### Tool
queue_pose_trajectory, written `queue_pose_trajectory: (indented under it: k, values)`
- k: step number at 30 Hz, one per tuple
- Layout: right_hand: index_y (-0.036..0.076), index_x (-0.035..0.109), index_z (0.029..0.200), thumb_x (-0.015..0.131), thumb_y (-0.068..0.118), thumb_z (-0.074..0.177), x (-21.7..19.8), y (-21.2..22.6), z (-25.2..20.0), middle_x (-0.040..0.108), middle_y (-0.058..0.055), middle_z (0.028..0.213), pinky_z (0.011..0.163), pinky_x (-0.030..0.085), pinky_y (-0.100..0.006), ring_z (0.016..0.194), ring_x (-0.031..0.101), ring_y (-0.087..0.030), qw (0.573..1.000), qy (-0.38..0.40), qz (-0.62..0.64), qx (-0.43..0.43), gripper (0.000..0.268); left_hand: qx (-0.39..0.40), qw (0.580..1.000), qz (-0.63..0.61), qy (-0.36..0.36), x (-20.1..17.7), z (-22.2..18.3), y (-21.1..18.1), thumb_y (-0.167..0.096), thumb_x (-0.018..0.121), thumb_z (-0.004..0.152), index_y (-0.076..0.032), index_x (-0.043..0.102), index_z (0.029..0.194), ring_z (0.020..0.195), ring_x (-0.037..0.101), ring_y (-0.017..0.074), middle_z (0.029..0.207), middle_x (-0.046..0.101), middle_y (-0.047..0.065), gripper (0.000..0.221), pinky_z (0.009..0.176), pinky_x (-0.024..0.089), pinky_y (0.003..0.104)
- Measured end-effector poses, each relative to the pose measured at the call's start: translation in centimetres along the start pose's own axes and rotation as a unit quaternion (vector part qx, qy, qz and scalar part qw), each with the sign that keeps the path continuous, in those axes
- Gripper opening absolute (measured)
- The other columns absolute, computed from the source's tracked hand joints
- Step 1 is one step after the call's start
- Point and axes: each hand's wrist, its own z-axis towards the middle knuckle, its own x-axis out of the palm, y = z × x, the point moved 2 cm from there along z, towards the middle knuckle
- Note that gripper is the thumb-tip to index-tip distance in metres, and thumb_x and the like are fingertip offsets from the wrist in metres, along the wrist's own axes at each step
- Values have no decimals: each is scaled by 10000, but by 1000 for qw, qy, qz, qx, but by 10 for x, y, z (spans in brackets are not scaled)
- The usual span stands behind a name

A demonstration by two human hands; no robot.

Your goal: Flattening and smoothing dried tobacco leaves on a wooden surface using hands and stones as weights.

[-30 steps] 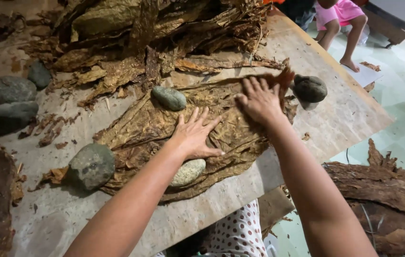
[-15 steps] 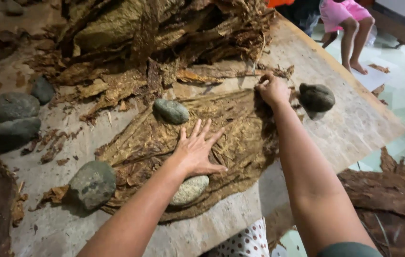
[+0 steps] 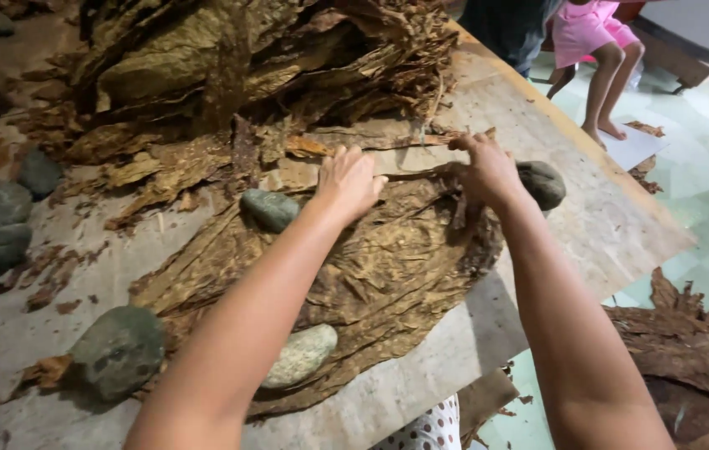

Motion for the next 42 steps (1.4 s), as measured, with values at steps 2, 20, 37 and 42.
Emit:
queue_pose_trajectory:
  k: [2, 20, 37, 42]
  values:
    - [180, 638, 1250, 711, 278, 868, -5, 8, -12, 569, -142, 1284, 978, 433, -626, 1245, 517, -389, 997, 23, -67, -25, 401, -30, 999, 26, -3, 38, 35, 14, -451, 686, 781, -112, 697, 1075, 1204, 515, 333, 1140, 621, 117, 448, 1009, 409, 540]
    - [26, 445, 1373, 797, 597, 809, -20, -9, -54, 533, -205, 1205, 831, 491, -539, 1095, 556, -353, 817, -101, 541, 170, 876, -41, 799, -584, 140, -27, 78, -35, -255, 824, 783, -105, 747, 878, 640, 721, 132, 721, 733, 73, 194, 574, 607, 239]
    - [23, 687, 1024, 788, 151, 858, 17, -20, -59, 672, -64, 785, 629, 608, -330, 688, 699, -171, 655, -164, 707, 213, 232, -126, 842, -504, 145, -52, 67, -15, -486, 837, 704, -115, 741, 834, 579, 590, 70, 691, 651, 10, 404, 476, 500, 155]
    - [79, 679, 944, 784, 302, 874, 7, 5, -95, 474, -33, 698, 513, 533, -276, 604, 581, -164, 683, -131, 672, 254, 257, -81, 907, -320, 262, -16, 66, 34, -405, 911, 630, -94, 759, 896, 616, 621, 117, 731, 672, 44, 437, 486, 477, 204]
